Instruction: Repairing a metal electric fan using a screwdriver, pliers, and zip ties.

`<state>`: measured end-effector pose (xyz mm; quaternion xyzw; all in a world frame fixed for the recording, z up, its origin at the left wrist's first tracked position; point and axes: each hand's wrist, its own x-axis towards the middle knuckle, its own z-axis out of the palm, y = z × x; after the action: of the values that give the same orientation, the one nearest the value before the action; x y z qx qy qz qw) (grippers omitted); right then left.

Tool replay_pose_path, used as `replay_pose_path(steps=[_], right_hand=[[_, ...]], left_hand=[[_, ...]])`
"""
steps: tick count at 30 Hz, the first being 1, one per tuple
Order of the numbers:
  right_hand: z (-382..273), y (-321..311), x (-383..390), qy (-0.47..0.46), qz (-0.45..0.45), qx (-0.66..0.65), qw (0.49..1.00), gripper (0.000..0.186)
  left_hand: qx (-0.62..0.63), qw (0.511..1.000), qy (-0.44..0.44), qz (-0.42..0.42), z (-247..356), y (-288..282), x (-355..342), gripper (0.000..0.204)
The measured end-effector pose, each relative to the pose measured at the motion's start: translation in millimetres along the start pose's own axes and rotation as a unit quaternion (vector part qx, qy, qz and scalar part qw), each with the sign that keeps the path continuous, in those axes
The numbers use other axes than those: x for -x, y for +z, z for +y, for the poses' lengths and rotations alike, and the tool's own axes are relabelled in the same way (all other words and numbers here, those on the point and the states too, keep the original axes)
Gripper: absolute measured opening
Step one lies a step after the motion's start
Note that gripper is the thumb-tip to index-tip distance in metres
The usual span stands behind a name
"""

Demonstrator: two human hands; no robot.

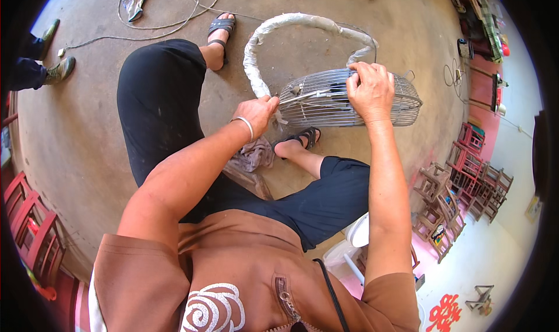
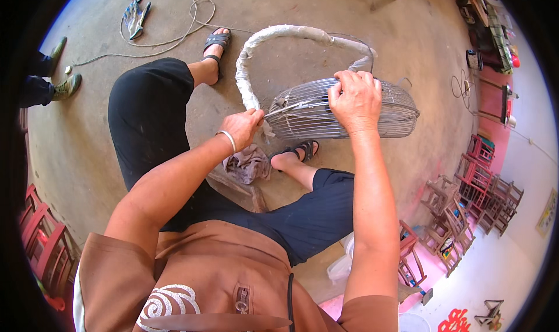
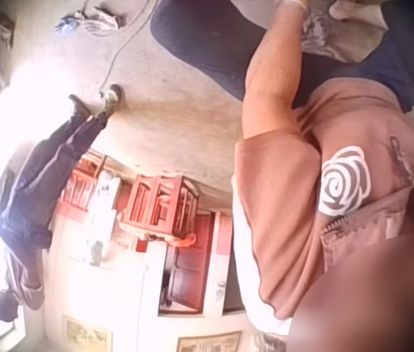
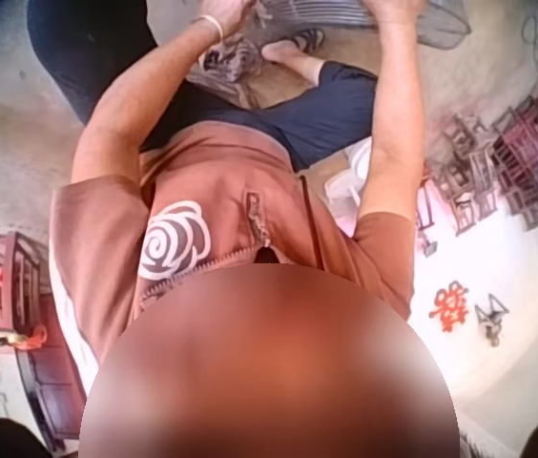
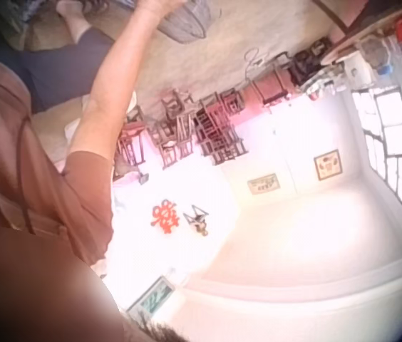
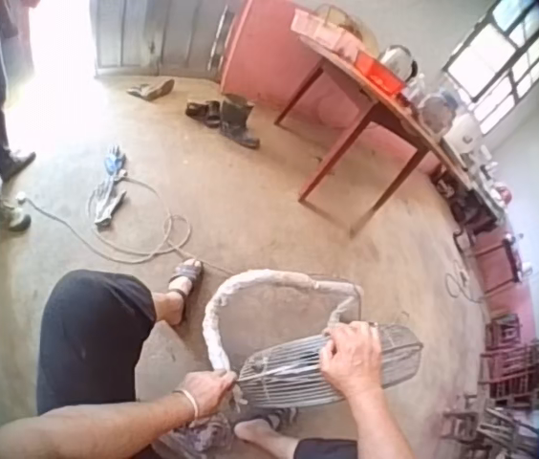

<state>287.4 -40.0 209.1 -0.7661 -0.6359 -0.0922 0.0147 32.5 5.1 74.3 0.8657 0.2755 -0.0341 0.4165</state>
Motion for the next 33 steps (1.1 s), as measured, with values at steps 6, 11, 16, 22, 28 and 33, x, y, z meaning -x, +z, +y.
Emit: replay_pose_path(steps=[6,11,16,22,28,33], right_hand=[[-4.3,-1.9,3.3,0.003,-0.002,-0.005,1.000,0.014],[-15.2,3.8,-8.7,-0.008,-0.018,-0.002,1.000,0.015],[-19.4,2.8,-16.7,0.002,-0.034,0.010,0.999,0.015],[-17.5,5.1,-13.2,-0.004,-0.024,0.009,1.000,0.014],[-15.3,4.0,-11.6,-0.010,-0.022,0.012,1.000,0.014],[-10.8,5.7,-11.0,0.001,-0.021,0.014,1.000,0.015]], left_hand=[[-0.001,1.000,0.004,-0.004,-3.5,1.6,0.7,0.009],[0.001,0.999,-0.002,0.052,-14.4,6.3,-0.2,0.011],[-0.024,0.998,-0.032,0.056,-16.0,9.2,-6.1,0.015],[0.028,0.999,-0.040,-0.025,-21.4,15.4,-10.3,0.012],[0.079,0.992,-0.088,-0.043,-10.1,20.2,-7.6,0.009],[0.128,0.989,-0.072,0.011,-2.0,19.8,-2.3,0.014]])
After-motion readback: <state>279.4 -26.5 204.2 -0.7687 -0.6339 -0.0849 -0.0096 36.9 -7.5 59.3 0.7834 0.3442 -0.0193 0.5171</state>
